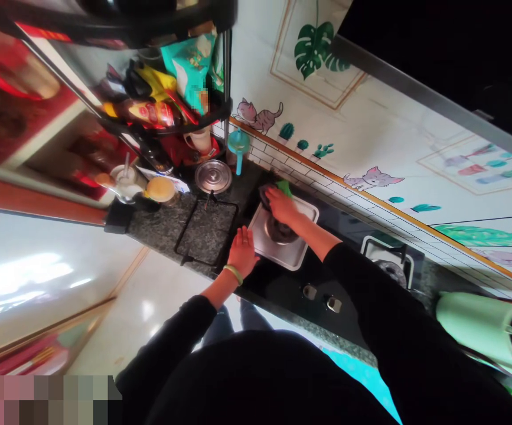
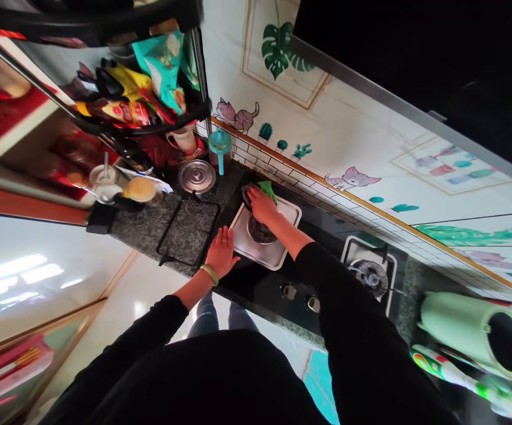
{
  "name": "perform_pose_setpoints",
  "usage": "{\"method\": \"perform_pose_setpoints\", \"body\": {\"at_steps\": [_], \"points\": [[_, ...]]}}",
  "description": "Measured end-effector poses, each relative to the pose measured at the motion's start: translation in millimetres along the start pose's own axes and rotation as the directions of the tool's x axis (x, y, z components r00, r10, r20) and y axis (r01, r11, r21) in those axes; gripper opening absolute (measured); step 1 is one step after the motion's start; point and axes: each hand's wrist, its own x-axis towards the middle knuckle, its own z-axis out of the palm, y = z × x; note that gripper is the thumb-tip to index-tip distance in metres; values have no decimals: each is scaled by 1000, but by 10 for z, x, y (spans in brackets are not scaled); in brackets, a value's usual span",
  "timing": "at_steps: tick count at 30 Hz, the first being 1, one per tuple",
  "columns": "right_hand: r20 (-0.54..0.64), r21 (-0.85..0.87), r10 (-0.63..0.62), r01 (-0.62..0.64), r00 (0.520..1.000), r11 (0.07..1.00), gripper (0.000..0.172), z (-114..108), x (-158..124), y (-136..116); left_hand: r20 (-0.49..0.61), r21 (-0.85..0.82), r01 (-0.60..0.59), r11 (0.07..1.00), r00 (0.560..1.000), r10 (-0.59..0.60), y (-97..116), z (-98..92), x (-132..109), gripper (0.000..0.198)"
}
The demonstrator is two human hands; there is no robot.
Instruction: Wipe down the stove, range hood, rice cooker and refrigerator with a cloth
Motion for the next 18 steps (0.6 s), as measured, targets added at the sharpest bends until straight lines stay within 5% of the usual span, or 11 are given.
{"method": "perform_pose_setpoints", "body": {"at_steps": [5,9,14,18], "points": [[-4,-79,58,-58,998,995,48,45,50,-267,-13,15,2,1000,1000,-1,-10,0,11,99],[-21,-155,203,-203,979,967,49,-113,205,-118,-26,54,0,999,1000,2,-14,8,15,98],[18,-148,311,-305,950,941,51,-375,-429,373,-23,81,-3,997,1000,5,-17,1,10,96],[19,-169,397,-389,917,906,56,-436,-718,412,-26,71,-6,997,1000,7,-11,-13,9,97]]}}
